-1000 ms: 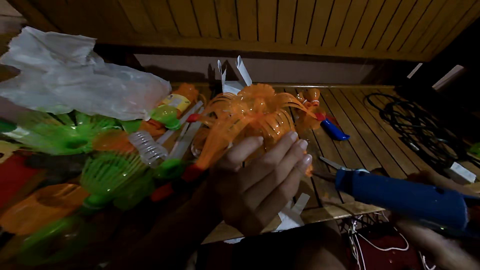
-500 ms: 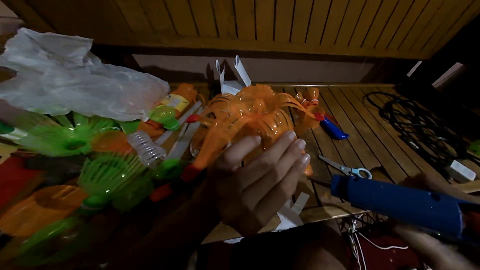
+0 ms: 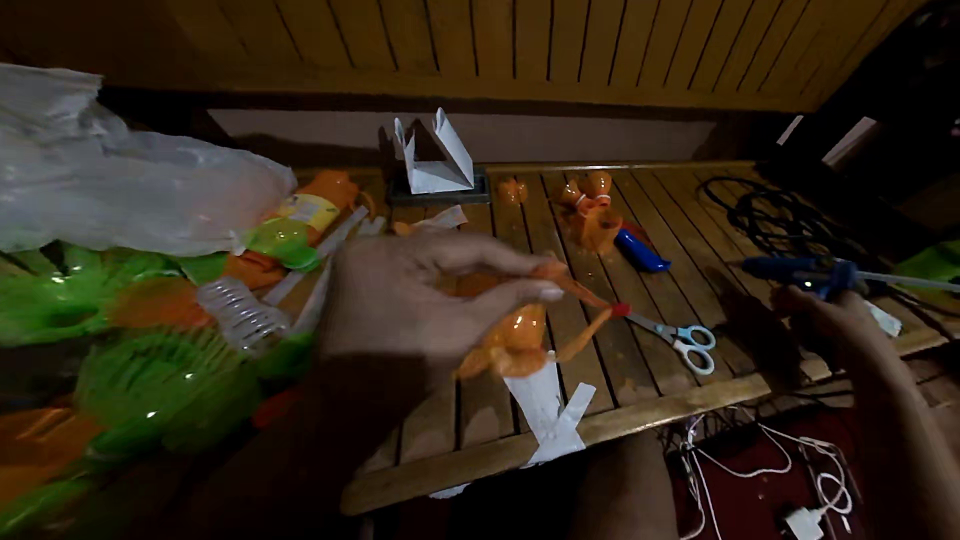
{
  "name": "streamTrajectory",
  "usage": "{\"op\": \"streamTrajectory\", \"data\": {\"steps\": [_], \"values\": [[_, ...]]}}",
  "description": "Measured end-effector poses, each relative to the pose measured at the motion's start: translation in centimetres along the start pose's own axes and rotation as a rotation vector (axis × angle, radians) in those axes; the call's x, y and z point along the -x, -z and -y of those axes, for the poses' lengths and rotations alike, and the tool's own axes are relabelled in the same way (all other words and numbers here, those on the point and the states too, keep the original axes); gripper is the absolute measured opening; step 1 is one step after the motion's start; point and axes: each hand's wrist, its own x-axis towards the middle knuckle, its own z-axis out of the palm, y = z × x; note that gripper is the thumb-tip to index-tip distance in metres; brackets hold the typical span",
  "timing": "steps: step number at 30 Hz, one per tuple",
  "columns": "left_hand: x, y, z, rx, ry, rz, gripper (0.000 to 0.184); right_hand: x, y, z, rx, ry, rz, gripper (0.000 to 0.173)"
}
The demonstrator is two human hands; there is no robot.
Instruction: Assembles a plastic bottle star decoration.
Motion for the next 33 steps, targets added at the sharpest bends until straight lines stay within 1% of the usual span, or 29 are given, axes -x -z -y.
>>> {"op": "streamTrajectory", "data": {"steps": [2,4,6,8,9,12,14,16,17,19,21,24,27,29,30,32,33], "values": [[-0.7,-0.1,-0.9,0.085,0.188,0.055,0.013,-0.8,-0.4,-0.1,0.041,0.024,0.014,0.041],[-1.0,-0.4,-1.1,0.118,0.321,0.103,0.016,-1.0,-0.9,0.2,0.121,0.053,-0.006,0.044],[-1.0,-0.6,-0.6,0.128,0.403,0.13,0.018,-1.5,-0.8,0.3,0.244,0.034,-0.024,0.055],[-0.9,-0.9,0.2,0.11,0.448,0.144,0.017,-1.5,-0.8,0.7,0.409,-0.032,-0.041,0.068],[-0.9,-1.0,0.4,0.1,0.472,0.151,0.017,-1.4,-0.8,0.9,0.477,-0.051,-0.054,0.07],[-1.0,-1.3,1.0,0.103,0.535,0.153,0.016,-0.2,-1.1,2.7,0.644,-0.079,-0.071,0.067],[-0.9,-1.4,1.4,0.106,0.549,0.149,0.016,1.1,-1.8,4.5,0.689,-0.021,-0.096,0.063],[-0.8,-1.7,2.1,0.128,0.554,0.145,0.015,2.1,-3.2,6.2,0.629,0.156,-0.121,0.055],[-0.8,-1.8,2.3,0.135,0.561,0.141,0.015,2.1,-4.1,6.9,0.572,0.27,-0.102,0.048],[-0.9,-1.9,2.5,0.123,0.59,0.138,0.013,0.9,-6.2,8.5,0.464,0.461,0.02,0.036],[-0.9,-1.8,2.5,0.098,0.61,0.132,0.013,-1.5,-8.8,9.8,0.413,0.551,0.169,0.03],[-0.8,-1.7,2.9,0.115,0.643,0.114,0.015,-5.0,-12.1,9.7,0.401,0.609,0.299,0.03],[-0.6,-1.7,3.3,0.144,0.666,0.093,0.016,-5.7,-13.4,9.5,0.396,0.63,0.297,0.024],[-0.4,-1.6,3.4,0.151,0.649,0.099,0.015,-5.7,-13.1,9.3,0.313,0.614,0.28,0.027],[-0.3,-1.6,3.4,0.16,0.635,0.103,0.015,-5.3,-12.5,9.4,0.239,0.579,0.282,0.029],[-0.3,-1.5,3.5,0.191,0.62,0.105,0.014,-4.2,-10.7,10.5,0.075,0.509,0.277,0.034],[-0.3,-1.5,3.4,0.201,0.62,0.099,0.014,-3.7,-9.8,11.1,-0.017,0.527,0.261,0.032]]}}
